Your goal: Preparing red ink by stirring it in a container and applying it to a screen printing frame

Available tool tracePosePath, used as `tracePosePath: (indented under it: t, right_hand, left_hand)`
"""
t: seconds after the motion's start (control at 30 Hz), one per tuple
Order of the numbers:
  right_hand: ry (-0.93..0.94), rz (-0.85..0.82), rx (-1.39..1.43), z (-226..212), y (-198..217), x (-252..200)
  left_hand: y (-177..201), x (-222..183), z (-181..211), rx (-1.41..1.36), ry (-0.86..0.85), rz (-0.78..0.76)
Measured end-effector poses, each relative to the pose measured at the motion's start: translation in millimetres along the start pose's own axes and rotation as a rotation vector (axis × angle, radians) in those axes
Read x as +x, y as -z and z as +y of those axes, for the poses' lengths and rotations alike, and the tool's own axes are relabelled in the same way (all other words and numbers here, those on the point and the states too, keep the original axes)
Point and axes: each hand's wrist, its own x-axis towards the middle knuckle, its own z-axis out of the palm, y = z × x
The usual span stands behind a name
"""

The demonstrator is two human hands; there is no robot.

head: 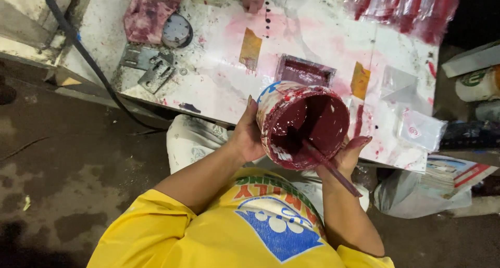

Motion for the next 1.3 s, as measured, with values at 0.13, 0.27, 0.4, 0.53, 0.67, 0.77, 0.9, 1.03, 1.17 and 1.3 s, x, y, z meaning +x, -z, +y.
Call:
tracePosePath:
  t: [0.13, 0.27, 0.4, 0.53, 0.67, 0.77, 0.9, 1.03, 1.17, 1.3]
  right_hand:
    - [-0.024, 0.054, 0.041, 9, -1, -7]
    - [-0.042, 0.073, 0.034, 13, -7, -9]
    - [0.055, -0.015, -0.064, 16, -4, -14]
    - [0.079, -0.044, -0.107, 9, -13, -17]
    - [0.376, -0.373, -0.291, -5, 78, -4]
    - [0.626, -0.553, -0.516, 7, 102, -23]
    - [0.889, -0.41, -1.067, -10, 26, -40]
    - [0.92, -0.455, -1.251, -27, -3, -47]
    - [0.922, -0.363, -1.249, -39, -3, -49]
    - [0.846, -0.303, -1.105, -41, -7, -43]
  left_hand:
    - [5, -12, 4, 0.008, 0.006, -0.009]
    - [17, -8, 15, 0.128, 0.059, -0.054]
    - [24, -8, 12, 0.048, 0.046, -0.041]
    - [24, -10, 10, 0.01, 0.037, -0.054]
    - [29, -6, 23, 0.013, -0.01, -0.081]
    - [29, -3, 33, 0.029, -0.044, -0.006]
    - [40, 2, 35, 0.071, -0.06, 0.129]
    - [27, 8, 52, 0.059, 0.11, 0.047]
    - [23, 9, 54, 0.081, 0.059, 0.04]
    - [31, 7, 49, 0.105, 0.066, 0.102]
